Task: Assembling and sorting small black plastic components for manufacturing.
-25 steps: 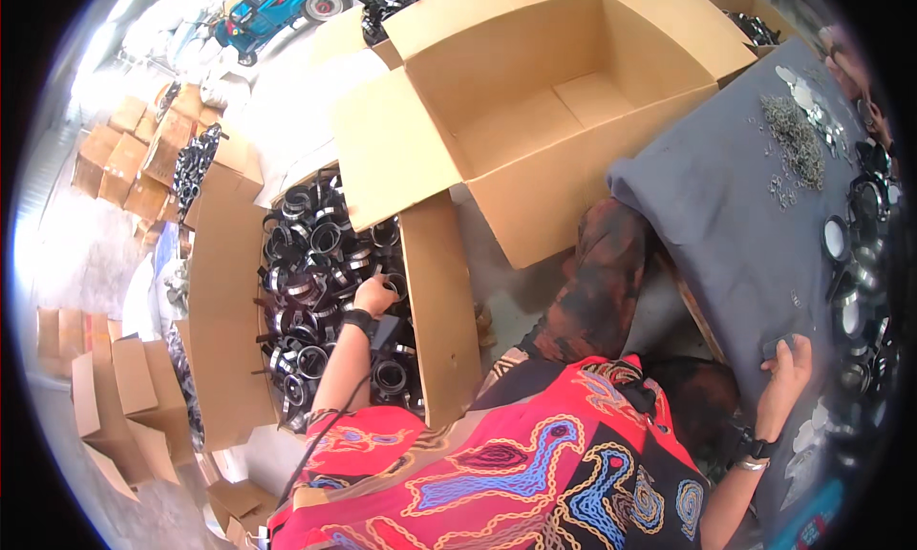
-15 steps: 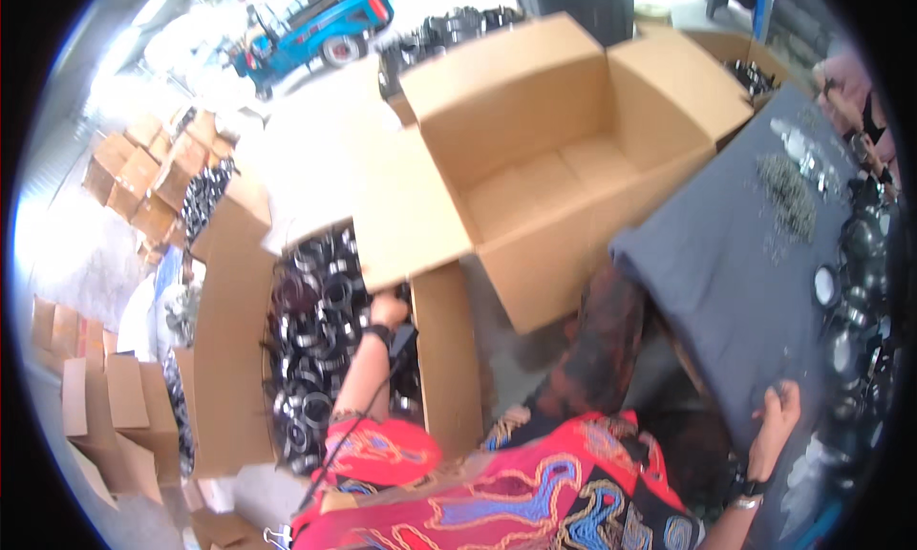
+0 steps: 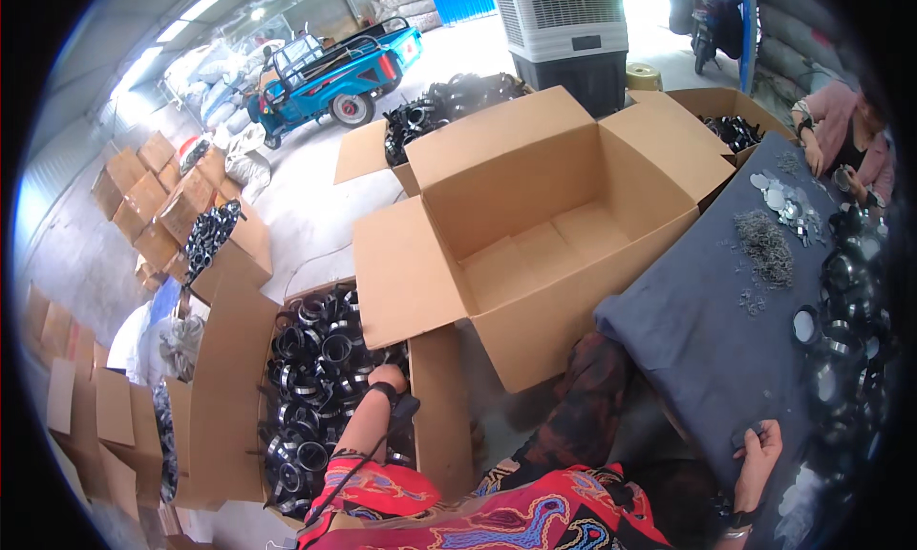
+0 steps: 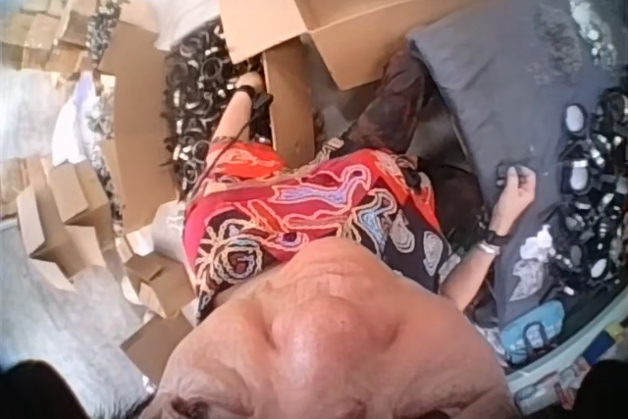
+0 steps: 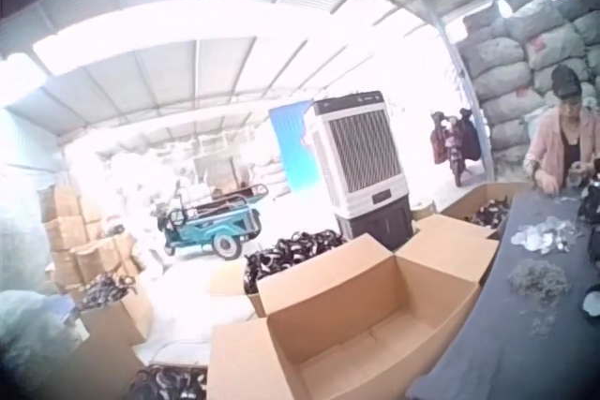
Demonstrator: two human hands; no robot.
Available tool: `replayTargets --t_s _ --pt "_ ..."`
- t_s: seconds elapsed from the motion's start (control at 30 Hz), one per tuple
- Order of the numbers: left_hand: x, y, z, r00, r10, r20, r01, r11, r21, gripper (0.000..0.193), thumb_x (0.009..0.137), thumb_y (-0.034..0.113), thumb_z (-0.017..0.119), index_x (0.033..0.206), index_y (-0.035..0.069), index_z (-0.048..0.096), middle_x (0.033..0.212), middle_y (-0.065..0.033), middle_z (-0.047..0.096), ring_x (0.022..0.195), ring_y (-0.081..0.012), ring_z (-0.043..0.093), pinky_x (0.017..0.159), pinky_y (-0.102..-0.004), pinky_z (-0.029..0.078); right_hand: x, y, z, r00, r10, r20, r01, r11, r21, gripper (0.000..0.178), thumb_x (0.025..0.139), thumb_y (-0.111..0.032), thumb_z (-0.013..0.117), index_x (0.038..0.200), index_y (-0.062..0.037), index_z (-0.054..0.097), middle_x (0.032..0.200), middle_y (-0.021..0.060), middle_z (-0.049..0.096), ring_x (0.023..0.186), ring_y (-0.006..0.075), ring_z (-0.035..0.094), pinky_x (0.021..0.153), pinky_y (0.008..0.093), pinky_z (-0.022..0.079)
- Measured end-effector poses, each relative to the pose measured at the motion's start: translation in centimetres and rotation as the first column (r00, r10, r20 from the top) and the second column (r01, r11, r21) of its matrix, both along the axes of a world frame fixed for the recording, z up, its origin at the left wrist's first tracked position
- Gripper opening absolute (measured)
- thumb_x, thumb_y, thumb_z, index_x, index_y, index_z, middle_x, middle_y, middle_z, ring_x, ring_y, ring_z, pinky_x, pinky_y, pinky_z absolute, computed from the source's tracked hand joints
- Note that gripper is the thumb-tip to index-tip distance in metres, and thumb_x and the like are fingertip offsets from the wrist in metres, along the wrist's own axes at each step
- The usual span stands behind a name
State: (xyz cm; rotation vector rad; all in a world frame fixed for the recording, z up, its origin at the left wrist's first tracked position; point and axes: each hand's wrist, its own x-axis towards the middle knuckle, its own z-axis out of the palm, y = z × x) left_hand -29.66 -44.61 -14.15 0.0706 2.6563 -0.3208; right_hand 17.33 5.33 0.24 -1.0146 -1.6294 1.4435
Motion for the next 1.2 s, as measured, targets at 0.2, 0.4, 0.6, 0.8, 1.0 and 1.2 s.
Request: replayTargets --t_s 0.2,0.4,0.6,0.8,1.0,1.2 --pt "4.6 1.5 3.1 0.942 -0.167 0.293 0.215 0.966 -0.142 0.031 0.072 0.014 0.064 0.102 0.006 0.071 0.110 -0.0151 0.066 0.105 -0.0290 0.063 0.084 -0.0401 0.053 0.3 -0.5 -0.3 0.999 -0.017 -0.028 0.018 0.999 0.034 0.008 0.085 0.000 0.054 0.086 -0.0056 0.048 0.074 -0.0016 0.047 0.058 0.0037 0.046 0.045 0.0185 0.041" --pt "6.5 -0.1 7.3 0.932 -0.226 0.284 0.279 0.946 -0.163 0.029 0.067 0.007 0.070 0.095 0.003 0.072 0.102 -0.0171 0.068 0.097 -0.0324 0.066 0.081 -0.0409 0.053 0.3 0.0 -0.7 0.999 0.003 -0.046 -0.001 0.999 0.043 0.007 0.085 -0.001 0.054 0.084 -0.0053 0.048 0.073 -0.0019 0.046 0.058 0.0035 0.045 0.043 0.0183 0.040" --pt "6.2 1.0 15.8 0.899 -0.266 0.349 0.310 0.948 -0.074 0.031 0.061 0.013 0.070 0.090 0.003 0.073 0.095 -0.0198 0.068 0.093 -0.0314 0.067 0.078 -0.0398 0.054 0.6 0.3 -0.9 0.998 -0.047 -0.038 0.048 0.999 0.020 0.006 0.090 -0.004 0.051 0.085 -0.0070 0.049 0.067 -0.0029 0.046 0.052 0.0023 0.042 0.038 0.0178 0.034" --pt "6.3 9.1 26.4 0.944 -0.209 0.254 0.061 0.869 0.491 0.012 0.072 0.014 0.068 0.077 0.003 0.070 0.058 -0.0055 0.063 0.047 -0.0101 0.058 0.046 -0.0255 0.047 0.7 -0.1 -0.2 0.997 -0.014 -0.073 0.012 0.999 -0.033 0.003 0.092 -0.006 0.049 0.089 -0.0069 0.050 0.067 -0.0010 0.049 0.051 0.0032 0.044 0.039 0.0188 0.034" --pt "8.3 22.1 27.9 0.866 -0.499 -0.026 0.305 0.488 0.818 0.011 0.080 0.013 0.070 0.078 0.003 0.068 0.062 -0.0004 0.063 0.049 -0.0066 0.056 0.046 -0.0220 0.045 -1.8 -2.7 3.2 0.962 -0.162 -0.221 0.127 0.978 -0.164 0.005 0.089 -0.005 0.051 0.093 -0.0034 0.050 0.076 0.0073 0.058 0.062 0.0174 0.060 0.056 0.0293 0.050" --pt "13.6 33.5 27.0 0.514 -0.781 -0.355 0.569 0.000 0.822 0.007 0.072 0.002 0.068 0.079 0.002 0.066 0.062 -0.0086 0.063 0.055 -0.0146 0.060 0.054 -0.0295 0.048 -4.4 -3.3 6.1 0.941 0.126 -0.313 -0.161 0.983 -0.089 0.009 0.085 0.000 0.050 0.092 -0.0022 0.054 0.068 0.0026 0.052 0.053 0.0100 0.053 0.046 0.0244 0.046"
